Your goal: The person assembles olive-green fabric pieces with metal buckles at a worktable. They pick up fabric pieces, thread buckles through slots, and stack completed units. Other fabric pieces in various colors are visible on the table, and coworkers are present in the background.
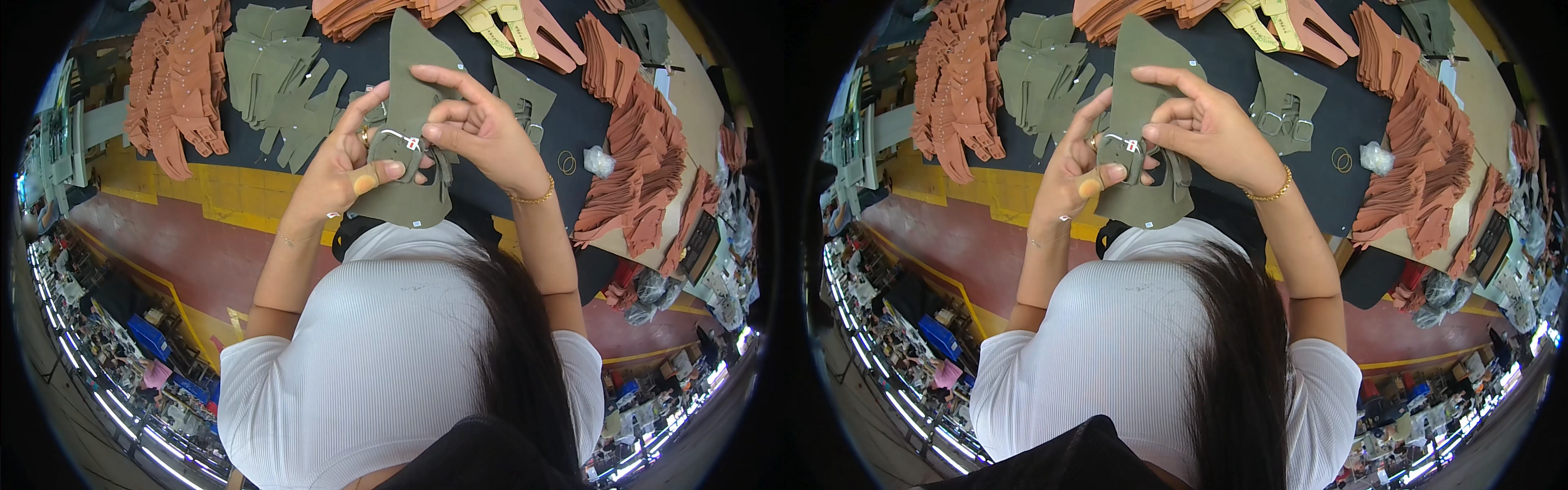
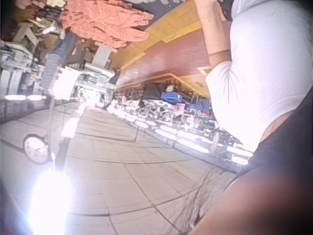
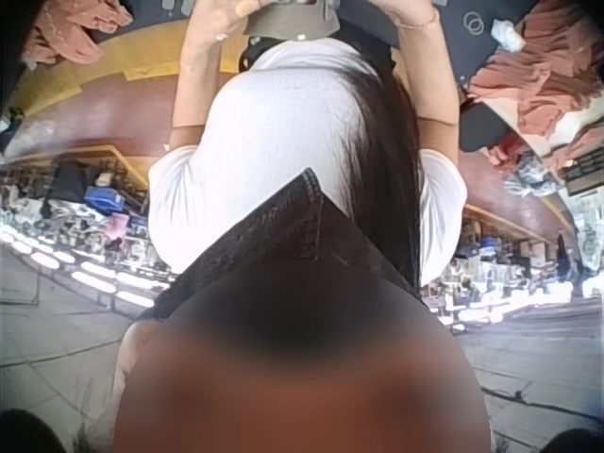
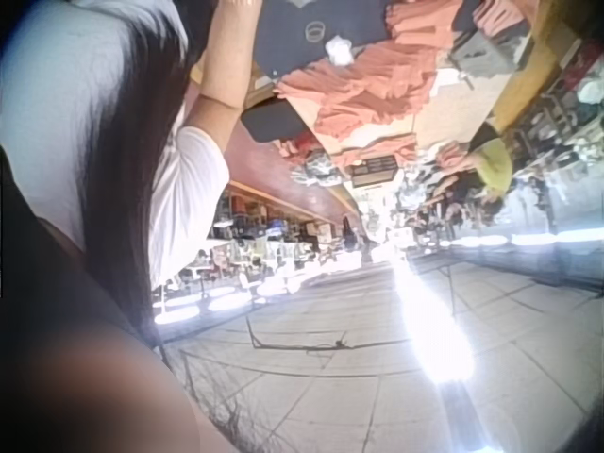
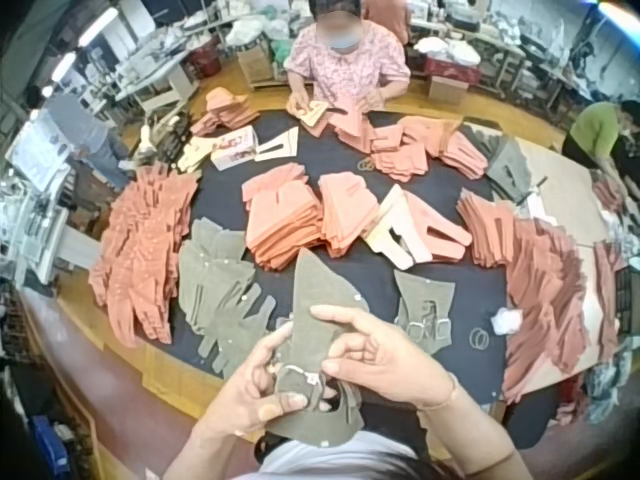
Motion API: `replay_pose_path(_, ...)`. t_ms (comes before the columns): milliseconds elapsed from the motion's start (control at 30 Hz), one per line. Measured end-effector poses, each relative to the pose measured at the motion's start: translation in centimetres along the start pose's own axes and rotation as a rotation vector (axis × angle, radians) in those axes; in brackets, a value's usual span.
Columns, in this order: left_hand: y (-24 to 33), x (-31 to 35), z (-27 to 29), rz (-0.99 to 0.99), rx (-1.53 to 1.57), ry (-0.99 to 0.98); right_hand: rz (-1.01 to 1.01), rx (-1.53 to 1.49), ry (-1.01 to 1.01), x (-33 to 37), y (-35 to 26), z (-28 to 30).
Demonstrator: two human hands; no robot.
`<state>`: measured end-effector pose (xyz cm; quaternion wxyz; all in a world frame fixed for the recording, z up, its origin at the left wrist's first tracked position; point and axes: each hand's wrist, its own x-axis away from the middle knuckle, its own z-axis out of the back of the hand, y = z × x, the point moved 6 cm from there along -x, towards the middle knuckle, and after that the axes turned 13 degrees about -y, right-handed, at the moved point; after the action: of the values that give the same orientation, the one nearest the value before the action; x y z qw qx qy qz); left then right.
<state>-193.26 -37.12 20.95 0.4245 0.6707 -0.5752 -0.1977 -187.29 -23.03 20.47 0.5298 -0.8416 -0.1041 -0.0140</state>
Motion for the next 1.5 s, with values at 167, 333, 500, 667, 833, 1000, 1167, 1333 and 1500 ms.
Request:
replay_pose_path(167, -0.4, 0.1, 0.5, -0.003, 0.122, -0.018, -0.001, 0.036, 0.005, 0.3, -0.8, 0.1)
replay_pose_path(333, -0.4, 0.2, 0.6, 0.035, 0.267, -0.137, 0.06, 0.596, 0.154, 1.5, -3.5, 0.4)
replay_pose_path(500, 0.6, -0.4, 0.1, -0.062, 0.073, 0.022, 0.234, 0.888, 0.325, 2.3, -4.7, -0.2)
replay_pose_path(667, 1.7, -2.6, -0.7, -0.374, 0.286, 0.187, 0.26, 1.149, 0.46, 2.1, -4.8, -1.2)
replay_pose_path(833, 1.9, -3.1, -1.9, -0.377, 0.47, 0.129, 0.31, 1.254, 0.488, 1.1, -4.7, -1.9)
replay_pose_path(1000, 2.6, -2.0, -2.5, -0.377, 0.291, 0.152, 0.323, 1.214, 0.396, 1.7, -5.5, -1.1)
replay_pose_path(1167, 2.3, -1.4, -2.1, -0.265, 0.177, 0.24, 0.315, 1.191, 0.391, 2.2, -5.8, -0.9)
replay_pose_path(1333, 2.4, -1.6, -2.4, -0.329, 0.255, 0.201, 0.312, 1.185, 0.344, 2.3, -5.8, -1.0)
replay_pose_path(1500, 2.2, -1.4, -2.0, -0.291, 0.088, 0.271, 0.332, 0.998, 0.391, 2.3, -6.1, -0.9)
